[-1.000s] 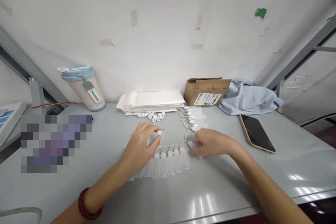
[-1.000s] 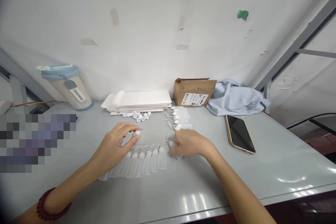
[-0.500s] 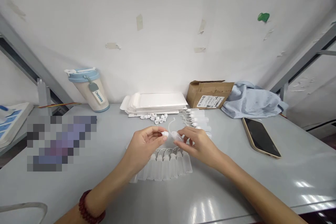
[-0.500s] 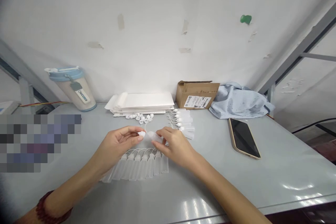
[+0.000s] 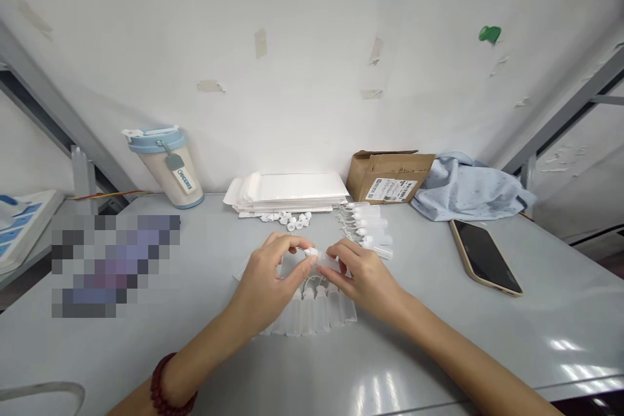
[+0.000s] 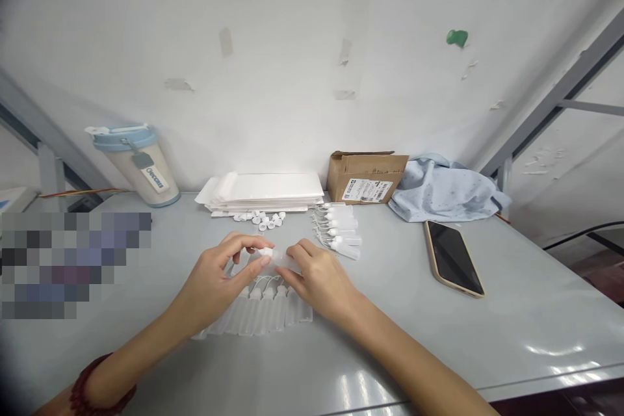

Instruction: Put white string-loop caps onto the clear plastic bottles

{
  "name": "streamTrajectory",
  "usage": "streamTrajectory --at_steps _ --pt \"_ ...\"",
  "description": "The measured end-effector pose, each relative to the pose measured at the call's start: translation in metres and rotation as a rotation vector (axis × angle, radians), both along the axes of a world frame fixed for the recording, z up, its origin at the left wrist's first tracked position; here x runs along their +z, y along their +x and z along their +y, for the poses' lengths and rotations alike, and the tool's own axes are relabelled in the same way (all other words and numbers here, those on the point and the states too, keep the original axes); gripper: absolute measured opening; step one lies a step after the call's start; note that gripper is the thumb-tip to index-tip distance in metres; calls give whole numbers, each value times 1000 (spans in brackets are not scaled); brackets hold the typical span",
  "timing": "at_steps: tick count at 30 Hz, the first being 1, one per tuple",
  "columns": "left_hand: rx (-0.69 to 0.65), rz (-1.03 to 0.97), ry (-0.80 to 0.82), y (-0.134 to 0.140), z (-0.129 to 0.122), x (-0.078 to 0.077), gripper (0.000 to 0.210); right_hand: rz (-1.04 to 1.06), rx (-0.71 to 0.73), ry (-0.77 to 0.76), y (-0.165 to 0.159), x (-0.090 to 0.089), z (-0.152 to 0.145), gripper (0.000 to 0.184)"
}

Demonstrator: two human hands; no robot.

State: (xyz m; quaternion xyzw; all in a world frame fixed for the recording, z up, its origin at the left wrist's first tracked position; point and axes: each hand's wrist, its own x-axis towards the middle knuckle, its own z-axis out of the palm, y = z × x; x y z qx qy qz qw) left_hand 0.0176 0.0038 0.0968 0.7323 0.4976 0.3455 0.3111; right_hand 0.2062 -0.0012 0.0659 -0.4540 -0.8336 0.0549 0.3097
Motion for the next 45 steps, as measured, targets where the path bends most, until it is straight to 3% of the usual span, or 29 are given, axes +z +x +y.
streamTrajectory --at_steps 4,10,14,18,23,26,33,45 --pt "33 35 -100 0 1 2 24 -8 -6 -15 0 1 0 17" --pt "-34 -29 -212 -1 4 2 30 -41 30 42 0 -2 0 18" --pt "-49 -31 -208 -2 7 2 27 -8 64 -9 0 0 -2 20" --pt "-99 -47 -191 -6 8 4 23 202 79 -241 -1 12 -5 22" --pt "-212 -163 -288 -12 10 5 26 517 111 -734 -2 25 -6 29" --pt "-230 -214 -338 -12 11 7 29 595 117 -862 -2 27 -6 30" --pt "-178 -166 -258 -6 7 7 34 633 143 -897 -2 25 -9 34" --pt "-200 -228 -374 -5 8 3 25 509 108 -822 -3 28 -11 31"
